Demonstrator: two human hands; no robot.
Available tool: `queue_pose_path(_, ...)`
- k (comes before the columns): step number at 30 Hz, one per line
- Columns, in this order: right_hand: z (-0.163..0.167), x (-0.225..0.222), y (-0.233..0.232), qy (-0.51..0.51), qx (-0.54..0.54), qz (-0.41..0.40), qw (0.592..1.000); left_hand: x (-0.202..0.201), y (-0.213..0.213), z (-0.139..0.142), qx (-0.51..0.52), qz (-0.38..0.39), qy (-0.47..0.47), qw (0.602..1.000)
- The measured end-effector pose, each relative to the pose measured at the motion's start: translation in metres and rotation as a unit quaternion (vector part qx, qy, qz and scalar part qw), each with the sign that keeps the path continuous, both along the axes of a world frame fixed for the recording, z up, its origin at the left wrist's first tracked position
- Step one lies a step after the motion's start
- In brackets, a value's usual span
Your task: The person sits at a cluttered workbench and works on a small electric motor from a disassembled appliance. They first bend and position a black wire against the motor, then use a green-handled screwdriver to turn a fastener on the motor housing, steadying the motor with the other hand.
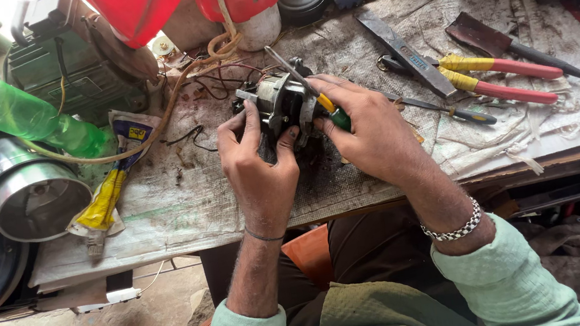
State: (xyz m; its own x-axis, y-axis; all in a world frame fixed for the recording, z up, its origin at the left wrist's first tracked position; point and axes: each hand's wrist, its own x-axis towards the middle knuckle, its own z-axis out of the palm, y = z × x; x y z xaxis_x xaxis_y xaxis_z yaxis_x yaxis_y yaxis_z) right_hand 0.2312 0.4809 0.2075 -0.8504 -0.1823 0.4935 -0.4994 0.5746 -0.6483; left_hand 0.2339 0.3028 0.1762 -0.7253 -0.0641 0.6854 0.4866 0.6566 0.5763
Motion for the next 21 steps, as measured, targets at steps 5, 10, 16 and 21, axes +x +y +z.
queue_pose_path(5,-0.004,0.0,0.002,0.002,0.006,-0.002,1.0,-0.003,0.0,0.0,0.015,-0.001,-0.007,1.0)
queue_pose_path(10,-0.003,-0.001,0.004,-0.005,-0.013,0.02,1.0,-0.003,-0.004,0.001,0.058,-0.026,-0.016,0.998)
queue_pose_path(16,0.018,0.015,0.017,-0.058,-0.019,-0.049,0.997,-0.004,-0.01,0.003,0.063,-0.029,-0.012,0.997)
queue_pose_path(21,0.051,0.053,0.033,-0.023,0.107,-0.083,0.991,-0.007,-0.013,0.0,0.06,-0.021,-0.009,0.998)
